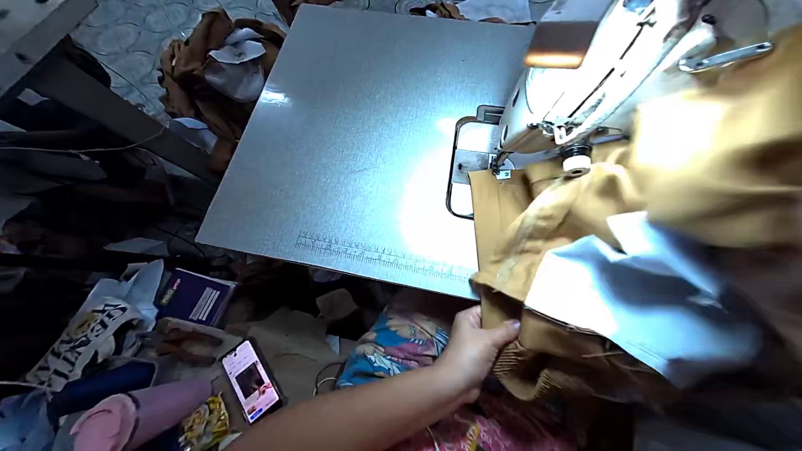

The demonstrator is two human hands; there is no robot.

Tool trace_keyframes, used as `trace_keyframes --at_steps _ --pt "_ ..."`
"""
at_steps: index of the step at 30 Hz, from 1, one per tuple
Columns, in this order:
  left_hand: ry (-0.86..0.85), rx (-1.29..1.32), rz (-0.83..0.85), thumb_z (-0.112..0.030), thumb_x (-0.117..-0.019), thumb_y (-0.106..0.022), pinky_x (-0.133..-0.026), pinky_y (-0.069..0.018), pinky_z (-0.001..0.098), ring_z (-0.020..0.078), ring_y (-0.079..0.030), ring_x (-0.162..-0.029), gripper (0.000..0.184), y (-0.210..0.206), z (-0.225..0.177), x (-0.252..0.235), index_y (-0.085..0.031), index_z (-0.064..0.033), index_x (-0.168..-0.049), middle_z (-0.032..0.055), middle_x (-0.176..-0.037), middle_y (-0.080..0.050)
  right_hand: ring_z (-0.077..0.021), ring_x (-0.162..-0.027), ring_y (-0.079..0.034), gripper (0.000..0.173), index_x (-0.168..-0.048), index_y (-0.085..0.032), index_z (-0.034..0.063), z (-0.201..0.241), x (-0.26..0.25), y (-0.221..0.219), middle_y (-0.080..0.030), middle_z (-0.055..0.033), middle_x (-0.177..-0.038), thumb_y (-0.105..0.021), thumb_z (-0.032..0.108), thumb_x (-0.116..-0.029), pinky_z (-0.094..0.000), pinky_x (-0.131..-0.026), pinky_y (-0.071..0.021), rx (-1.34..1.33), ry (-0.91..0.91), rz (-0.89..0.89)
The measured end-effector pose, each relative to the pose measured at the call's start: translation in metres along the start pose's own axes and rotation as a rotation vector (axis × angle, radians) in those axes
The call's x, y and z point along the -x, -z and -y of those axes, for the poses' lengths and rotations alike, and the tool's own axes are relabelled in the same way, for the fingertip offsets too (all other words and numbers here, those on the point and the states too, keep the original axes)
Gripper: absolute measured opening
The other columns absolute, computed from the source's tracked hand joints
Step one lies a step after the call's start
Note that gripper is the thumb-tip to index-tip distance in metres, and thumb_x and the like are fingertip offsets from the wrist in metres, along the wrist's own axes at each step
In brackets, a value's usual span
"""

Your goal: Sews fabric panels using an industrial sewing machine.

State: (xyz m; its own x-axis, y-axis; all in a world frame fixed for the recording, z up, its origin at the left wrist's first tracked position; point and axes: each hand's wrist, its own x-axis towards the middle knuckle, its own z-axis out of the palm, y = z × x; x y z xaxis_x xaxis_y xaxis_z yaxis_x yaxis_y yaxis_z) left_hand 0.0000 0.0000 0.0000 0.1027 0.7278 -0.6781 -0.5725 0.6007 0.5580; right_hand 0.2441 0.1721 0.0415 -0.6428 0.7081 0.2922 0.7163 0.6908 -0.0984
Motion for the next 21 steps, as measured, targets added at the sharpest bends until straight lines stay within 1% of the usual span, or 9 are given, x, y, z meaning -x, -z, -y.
trace_keyframes --at_steps 1,2,4,6,10,15,17,19,21 --pt "-0.012 -0.008 -0.02 -0.003 -0.0993 -0.062 -0.077 -0.06 0.0293 0.0115 -0.071 -0.08 0.014 -0.001 0.004 -0.003 -0.061 0.0037 -0.112 0.0078 -0.089 -0.071 -0.047 -0.079 -0.068 0.021 -0.109 -0.066 -0.0076 0.016 -0.013 -0.001 -0.066 -0.0334 -0.092 -0.061 0.009 -0.097 -0.0594 -0.063 -0.0522 0.118 -0.108 0.047" --pt "-0.024 -0.016 -0.027 -0.003 -0.0987 -0.064 -0.077 -0.06 0.0289 0.0111 -0.071 -0.08 0.013 0.0 0.005 -0.004 -0.063 0.0037 -0.11 0.0076 -0.089 -0.072 -0.0606 -0.097 -0.063 0.032 -0.126 -0.063 -0.0027 0.023 -0.024 -0.003 -0.064 -0.039 -0.108 -0.067 0.007 -0.0957 -0.0756 -0.074 -0.0473 0.144 -0.219 0.13" --pt "-0.057 -0.034 -0.017 -0.003 -0.0979 -0.065 -0.079 -0.0596 0.0282 0.0103 -0.071 -0.082 0.014 0.002 0.0 0.001 -0.063 0.0039 -0.11 0.0072 -0.091 -0.072 -0.0712 -0.119 -0.048 0.056 -0.146 -0.051 -0.0034 0.031 -0.03 0.007 -0.052 -0.0452 -0.131 -0.072 0.009 -0.0948 -0.0851 -0.088 -0.0374 0.172 -0.351 0.24" --pt "-0.142 -0.035 -0.007 -0.002 -0.0958 -0.066 -0.081 -0.0602 0.0267 0.0091 -0.072 -0.085 0.016 -0.001 -0.007 0.012 -0.064 0.0035 -0.111 0.0065 -0.093 -0.073 -0.0666 -0.134 -0.039 0.052 -0.148 -0.045 -0.0091 0.065 -0.025 0.032 -0.042 -0.0426 -0.146 -0.054 0.016 -0.1023 -0.0819 -0.098 -0.0358 0.16 -0.357 0.143" --pt "-0.169 -0.069 -0.032 -0.005 -0.0971 -0.063 -0.079 -0.0609 0.0268 0.0088 -0.072 -0.082 0.014 -0.004 -0.01 0.018 -0.064 0.0015 -0.109 0.0049 -0.089 -0.073 -0.0405 -0.122 -0.065 0.037 -0.122 -0.07 -0.0049 0.157 -0.044 -0.001 -0.068 -0.0234 -0.13 -0.048 0.01 -0.0956 -0.0543 -0.099 -0.0519 -0.133 0.038 -0.03" --pt "-0.063 -0.16 -0.028 -0.012 -0.1027 -0.059 -0.082 -0.0597 0.0298 0.011 -0.071 -0.086 0.016 0.008 -0.005 0.006 -0.065 0.0026 -0.108 0.0075 -0.092 -0.072 -0.0403 -0.134 -0.056 0.048 -0.141 -0.06 -0.0013 0.14 -0.057 -0.055 -0.059 -0.023 -0.143 -0.055 -0.004 -0.0928 -0.0624 -0.104 -0.0405 0.065 -0.127 0.318" --pt "-0.018 -0.546 0.179 -0.014 -0.1022 -0.06 -0.085 -0.0575 0.0295 0.01 -0.069 -0.089 0.021 0.027 -0.023 0.003 -0.064 0.0047 -0.109 0.008 -0.095 -0.07 -0.0424 -0.131 -0.057 0.052 -0.143 -0.059 0.0019 0.147 -0.054 -0.06 -0.059 -0.0246 -0.142 -0.056 -0.007 -0.0915 -0.0643 -0.1 -0.0411 0.118 -0.144 0.289" --pt "-0.007 -1.202 0.373 -0.025 -0.102 -0.063 -0.087 -0.0542 0.0454 0.0237 -0.069 -0.092 0.032 0.035 -0.074 0.004 -0.07 0.0052 -0.11 0.0164 -0.098 -0.072 -0.0435 -0.135 -0.053 0.055 -0.148 -0.053 0.0011 0.155 -0.054 -0.059 -0.055 -0.0257 -0.146 -0.055 -0.008 -0.0936 -0.0669 -0.103 -0.0379 0.178 -0.163 0.322" --pt "-0.17 -1.593 0.31 -0.026 -0.1071 -0.054 -0.081 -0.0531 0.0544 0.0335 -0.068 -0.088 0.034 0.024 -0.118 0.007 -0.073 0.0022 -0.109 0.0197 -0.092 -0.071 -0.046 -0.138 -0.049 0.055 -0.151 -0.046 -0.0048 0.163 -0.053 -0.059 -0.049 -0.0293 -0.15 -0.052 -0.008 -0.0958 -0.0697 -0.107 -0.0329 0.243 -0.162 0.396"
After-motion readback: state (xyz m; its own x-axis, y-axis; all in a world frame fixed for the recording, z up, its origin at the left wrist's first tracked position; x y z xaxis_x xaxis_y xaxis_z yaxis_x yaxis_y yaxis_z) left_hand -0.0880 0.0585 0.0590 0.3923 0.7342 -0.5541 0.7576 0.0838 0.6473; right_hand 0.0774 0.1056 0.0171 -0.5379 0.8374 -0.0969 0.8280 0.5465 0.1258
